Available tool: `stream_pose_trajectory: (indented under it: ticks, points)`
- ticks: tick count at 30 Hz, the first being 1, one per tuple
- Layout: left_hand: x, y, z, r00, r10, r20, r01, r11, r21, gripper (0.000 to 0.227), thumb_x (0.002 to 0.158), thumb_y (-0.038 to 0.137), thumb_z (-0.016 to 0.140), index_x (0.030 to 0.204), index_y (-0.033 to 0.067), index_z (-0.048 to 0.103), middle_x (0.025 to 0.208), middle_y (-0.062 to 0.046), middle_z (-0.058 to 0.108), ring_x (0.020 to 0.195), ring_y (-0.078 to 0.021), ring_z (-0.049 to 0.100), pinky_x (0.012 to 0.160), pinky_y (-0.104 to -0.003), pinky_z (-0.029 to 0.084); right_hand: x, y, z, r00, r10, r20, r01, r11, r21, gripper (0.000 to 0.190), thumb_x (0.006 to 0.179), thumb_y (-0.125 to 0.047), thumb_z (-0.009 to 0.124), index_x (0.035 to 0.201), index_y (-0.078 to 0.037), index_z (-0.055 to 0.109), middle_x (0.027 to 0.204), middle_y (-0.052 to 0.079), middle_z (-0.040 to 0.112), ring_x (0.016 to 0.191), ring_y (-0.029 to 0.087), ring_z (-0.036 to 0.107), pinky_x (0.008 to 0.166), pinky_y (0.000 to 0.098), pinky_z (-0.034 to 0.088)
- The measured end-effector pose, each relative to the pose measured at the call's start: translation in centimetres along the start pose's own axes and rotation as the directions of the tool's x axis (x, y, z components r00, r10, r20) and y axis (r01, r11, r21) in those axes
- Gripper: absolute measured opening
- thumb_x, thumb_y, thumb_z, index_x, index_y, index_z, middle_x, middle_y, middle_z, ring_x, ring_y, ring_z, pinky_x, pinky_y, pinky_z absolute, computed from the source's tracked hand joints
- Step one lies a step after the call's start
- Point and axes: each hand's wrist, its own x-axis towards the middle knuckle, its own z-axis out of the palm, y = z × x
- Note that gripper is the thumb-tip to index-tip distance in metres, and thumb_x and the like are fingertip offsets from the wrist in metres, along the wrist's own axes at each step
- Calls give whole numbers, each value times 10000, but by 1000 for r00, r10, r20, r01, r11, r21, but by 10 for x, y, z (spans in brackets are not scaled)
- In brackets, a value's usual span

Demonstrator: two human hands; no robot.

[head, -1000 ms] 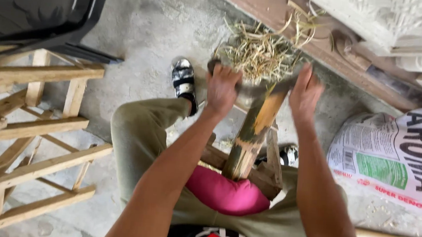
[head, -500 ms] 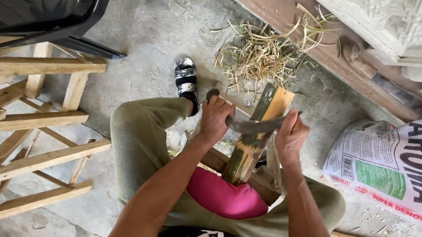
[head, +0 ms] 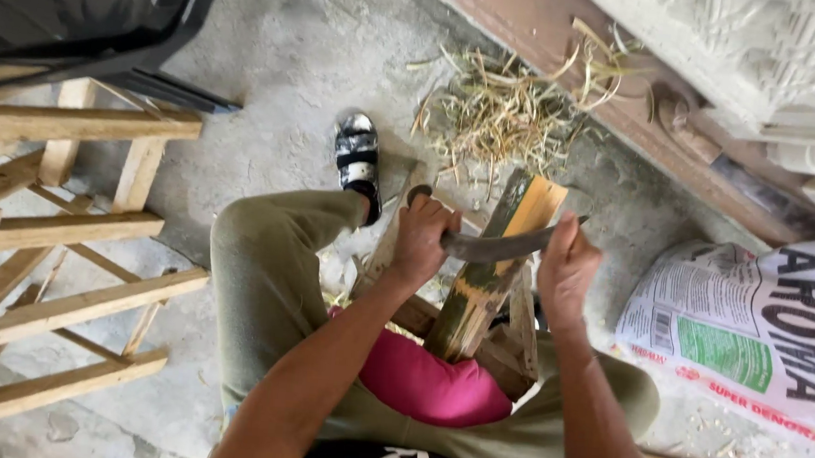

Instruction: Shaving the outer layer of a bamboo pole using a curved blade.

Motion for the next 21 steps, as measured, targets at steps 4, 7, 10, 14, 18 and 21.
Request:
stream_pose_trajectory:
  ticks: [4, 7, 10, 14, 18, 21]
  points:
    - [-8, -5, -9, 998, 10, -54, -12, 1000, -28, 276, 986, 134, 678, 733, 53, 604, 788, -97, 577, 874, -296, 541, 753, -476, 347, -8, 4, 11, 1000, -19, 7, 20, 998, -62, 637, 1179, -407, 356, 600, -142, 389, 468, -36, 330, 366, 64, 278, 339, 294, 192]
    - [18, -10, 7, 995, 33, -90, -39, 997, -66, 254, 946, 157, 696, 712, 100, 617, 762, -63, 580, 850, -280, 539, 765, -480, 371, 30, -2, 9, 1000, -9, 29, 13, 994, -109, 617, 1160, -385, 314, 601, -140, 400, 459, -36, 341, 334, 84, 252, 294, 304, 168]
    - [56, -15, 27, 995, 21, -94, -19, 1000, 24, 281, 992, 161, 711, 732, 91, 632, 764, -58, 581, 834, -262, 529, 771, -482, 370, 89, -2, 10, 998, -26, 52, 32, 994, -107, 557, 1145, -347, 293, 640, -176, 453, 444, -61, 385, 283, 70, 262, 233, 272, 228]
    - [102, 7, 14, 997, -78, -23, 77, 996, -41, 94, 854, 115, 723, 761, 127, 716, 805, -56, 669, 891, -280, 568, 738, -490, 377, 140, 20, 9, 993, 101, 53, -90, 977, -191, 527, 1177, -422, 313, 775, -128, 486, 550, -30, 381, 369, 83, 288, 307, 314, 223]
    - [110, 8, 35, 978, -42, -203, 37, 999, -28, 91, 712, 97, 714, 755, 155, 770, 805, -66, 736, 854, -320, 630, 693, -574, 393, 149, -33, -13, 942, 333, 53, -337, 932, 133, 551, 1158, -528, 380, 799, -123, 481, 657, -12, 419, 488, 70, 368, 385, 279, 325]
    - [71, -23, 94, 940, -337, 49, 332, 878, -345, 314, 957, 269, 731, 759, 30, 682, 653, -144, 590, 598, -303, 527, 585, -424, 428, 93, -59, -36, 956, 292, -3, -287, 941, 178, 449, 1128, -482, 406, 936, -95, 525, 803, 26, 556, 542, 96, 473, 392, 266, 412]
